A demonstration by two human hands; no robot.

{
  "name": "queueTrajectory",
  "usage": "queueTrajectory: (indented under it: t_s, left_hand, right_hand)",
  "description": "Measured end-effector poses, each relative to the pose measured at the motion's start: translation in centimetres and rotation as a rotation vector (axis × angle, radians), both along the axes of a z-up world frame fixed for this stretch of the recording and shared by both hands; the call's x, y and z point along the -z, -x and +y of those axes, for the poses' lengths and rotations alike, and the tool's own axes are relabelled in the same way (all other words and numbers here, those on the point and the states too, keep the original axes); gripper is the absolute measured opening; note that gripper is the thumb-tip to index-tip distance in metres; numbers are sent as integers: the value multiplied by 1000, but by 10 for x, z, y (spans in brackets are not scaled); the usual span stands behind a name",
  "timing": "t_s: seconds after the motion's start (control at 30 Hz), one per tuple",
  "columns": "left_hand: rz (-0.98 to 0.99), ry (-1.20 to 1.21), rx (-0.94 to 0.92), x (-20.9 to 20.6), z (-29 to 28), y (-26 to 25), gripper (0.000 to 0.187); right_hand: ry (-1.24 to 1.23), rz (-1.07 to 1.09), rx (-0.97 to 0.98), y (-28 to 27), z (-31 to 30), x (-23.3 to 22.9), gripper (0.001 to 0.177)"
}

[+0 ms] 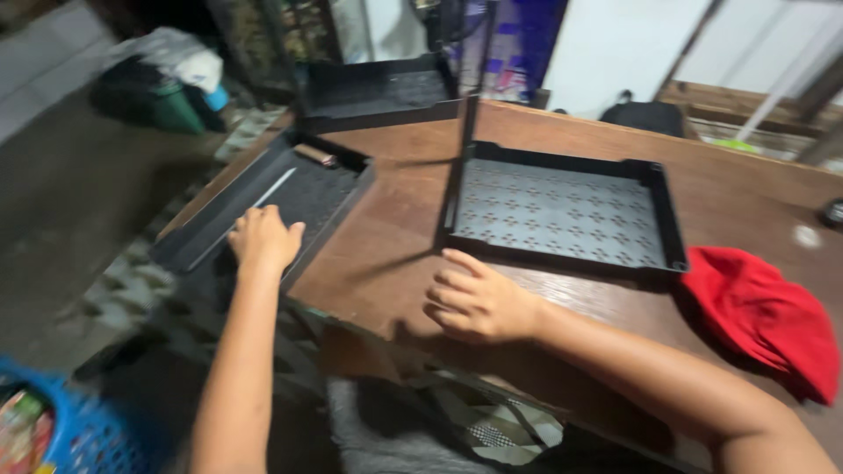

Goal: The person inserts black metal poles into the corner holes of a perforated plastic tray, then wipes each pole with a red cloth before inserting it. The person repeats this for all four corners, resulting in a tray with four vertical poles attached.

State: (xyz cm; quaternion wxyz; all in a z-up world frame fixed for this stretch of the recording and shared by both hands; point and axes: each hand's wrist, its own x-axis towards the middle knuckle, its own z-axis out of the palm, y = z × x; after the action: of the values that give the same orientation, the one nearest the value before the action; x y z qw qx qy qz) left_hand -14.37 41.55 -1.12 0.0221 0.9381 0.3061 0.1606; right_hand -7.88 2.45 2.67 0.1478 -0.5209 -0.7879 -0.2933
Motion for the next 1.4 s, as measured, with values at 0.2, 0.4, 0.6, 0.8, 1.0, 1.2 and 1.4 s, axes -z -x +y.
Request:
queueTrajectory:
  t_s: [0.2, 0.4, 0.6, 0.8, 1.0, 1.2, 1.4]
  left_hand:
    - [99, 130, 3, 32, 26, -2, 64]
    - [298, 143, 76, 24, 27, -8, 62]
    - [-17, -98, -6, 18, 76, -7, 42]
    - [-85, -58, 93, 40, 86, -14, 24]
    - [-52, 99, 161, 19, 60, -29, 19]
    - [-281, 211, 237, -8, 12, -9, 16]
    - [-861, 343, 373, -38, -49, 24, 13]
  right_hand:
    - [-10, 198, 83, -4, 133, 0, 29]
    - [-103, 375, 179, -15, 204, 26, 38]
    - [-90, 511, 223, -34, 202, 55, 17]
    - [-172, 496, 456, -41, 203, 58, 25]
    - [-269, 498, 541, -47, 201, 55, 22]
    - [-311, 511, 447, -39, 194, 47, 14]
    - [-298, 258, 42, -13, 162, 27, 12]
